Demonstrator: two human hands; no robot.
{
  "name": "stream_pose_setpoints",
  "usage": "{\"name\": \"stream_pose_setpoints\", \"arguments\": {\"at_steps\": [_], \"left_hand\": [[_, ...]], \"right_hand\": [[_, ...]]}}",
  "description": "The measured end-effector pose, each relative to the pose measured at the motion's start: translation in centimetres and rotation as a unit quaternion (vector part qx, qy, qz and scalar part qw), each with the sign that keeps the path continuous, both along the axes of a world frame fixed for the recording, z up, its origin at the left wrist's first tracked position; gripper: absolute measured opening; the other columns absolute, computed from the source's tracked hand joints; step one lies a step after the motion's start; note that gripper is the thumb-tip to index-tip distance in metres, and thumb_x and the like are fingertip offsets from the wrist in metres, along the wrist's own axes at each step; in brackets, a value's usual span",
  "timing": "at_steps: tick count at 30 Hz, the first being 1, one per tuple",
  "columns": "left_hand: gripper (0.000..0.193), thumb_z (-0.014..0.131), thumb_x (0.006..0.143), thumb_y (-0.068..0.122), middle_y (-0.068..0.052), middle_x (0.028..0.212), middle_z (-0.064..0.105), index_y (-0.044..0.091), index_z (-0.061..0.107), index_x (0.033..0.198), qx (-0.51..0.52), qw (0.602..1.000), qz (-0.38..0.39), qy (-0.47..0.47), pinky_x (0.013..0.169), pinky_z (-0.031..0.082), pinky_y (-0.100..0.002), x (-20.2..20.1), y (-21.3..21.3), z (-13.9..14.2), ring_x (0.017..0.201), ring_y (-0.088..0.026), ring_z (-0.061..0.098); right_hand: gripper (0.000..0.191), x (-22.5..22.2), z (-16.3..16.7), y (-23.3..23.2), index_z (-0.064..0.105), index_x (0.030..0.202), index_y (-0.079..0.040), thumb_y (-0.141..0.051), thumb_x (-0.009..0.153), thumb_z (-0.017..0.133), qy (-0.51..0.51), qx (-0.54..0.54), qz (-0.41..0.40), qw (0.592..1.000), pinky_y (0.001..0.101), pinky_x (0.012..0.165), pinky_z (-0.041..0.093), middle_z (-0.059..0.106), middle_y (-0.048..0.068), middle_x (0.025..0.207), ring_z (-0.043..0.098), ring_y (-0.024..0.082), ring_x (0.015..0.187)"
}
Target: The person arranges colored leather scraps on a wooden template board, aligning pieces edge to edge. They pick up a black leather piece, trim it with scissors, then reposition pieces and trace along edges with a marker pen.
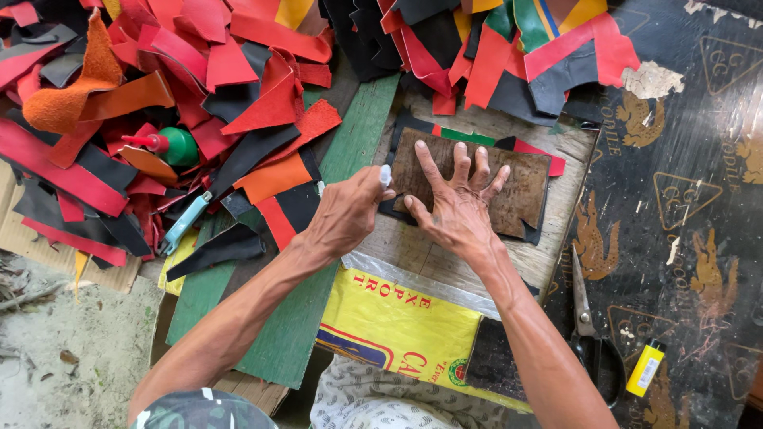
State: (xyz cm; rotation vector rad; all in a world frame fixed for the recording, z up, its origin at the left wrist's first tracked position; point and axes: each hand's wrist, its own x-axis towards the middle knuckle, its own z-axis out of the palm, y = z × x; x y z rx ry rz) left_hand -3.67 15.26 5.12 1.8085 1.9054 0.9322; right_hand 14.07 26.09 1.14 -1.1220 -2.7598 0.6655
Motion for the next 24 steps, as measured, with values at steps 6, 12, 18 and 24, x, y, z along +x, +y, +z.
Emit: {"name": "stream_pose_setpoints", "arguments": {"at_steps": [6, 12, 18, 24], "left_hand": [[0.016, 0.065, 0.094, 0.001, -0.017, 0.091, 0.064, 0.002, 0.051, 0.102, 0.028, 1.0, -0.007, 0.003, 0.065, 0.05, -0.047, 1.2, 1.9, -1.2, 0.08, -0.04, 0.065], [0.012, 0.064, 0.095, 0.0, -0.016, 0.093, 0.067, 0.002, 0.055, 0.103, 0.023, 1.0, 0.003, -0.011, 0.061, 0.053, -0.044, 1.4, 0.5, -1.0, 0.076, -0.037, 0.068], [0.011, 0.062, 0.096, -0.002, -0.016, 0.1, 0.069, -0.001, 0.06, 0.107, 0.024, 0.998, 0.024, -0.047, 0.065, 0.058, -0.038, 1.8, -0.7, -1.1, 0.084, -0.033, 0.074], [0.014, 0.063, 0.095, -0.003, -0.016, 0.102, 0.07, -0.004, 0.059, 0.109, 0.016, 0.998, 0.03, -0.06, 0.065, 0.058, -0.039, 1.5, -0.5, -1.5, 0.085, -0.034, 0.074]], "right_hand": [[0.081, 0.0, -0.1, -0.1, 0.029, 0.161, -0.035, -0.057, 0.091, 0.064, -0.007, 0.006, -0.007, 1.0, 0.0823, 0.108, 0.0, 0.02, 0.025, 0.156, 0.008, 0.054, 0.145], [0.082, 0.1, -0.5, -0.1, 0.028, 0.161, -0.034, -0.059, 0.092, 0.065, 0.0, 0.02, -0.002, 1.0, 0.0829, 0.107, 0.002, 0.02, 0.025, 0.155, 0.009, 0.054, 0.144], [0.082, 0.2, -0.6, -0.1, 0.027, 0.161, -0.035, -0.057, 0.092, 0.064, -0.013, 0.016, -0.003, 1.0, 0.0819, 0.108, 0.001, 0.02, 0.023, 0.155, 0.009, 0.052, 0.145], [0.081, 0.2, -0.5, 0.0, 0.027, 0.16, -0.036, -0.058, 0.091, 0.065, -0.015, 0.012, -0.002, 1.0, 0.0815, 0.107, 0.0, 0.02, 0.024, 0.154, 0.008, 0.053, 0.143]]}}
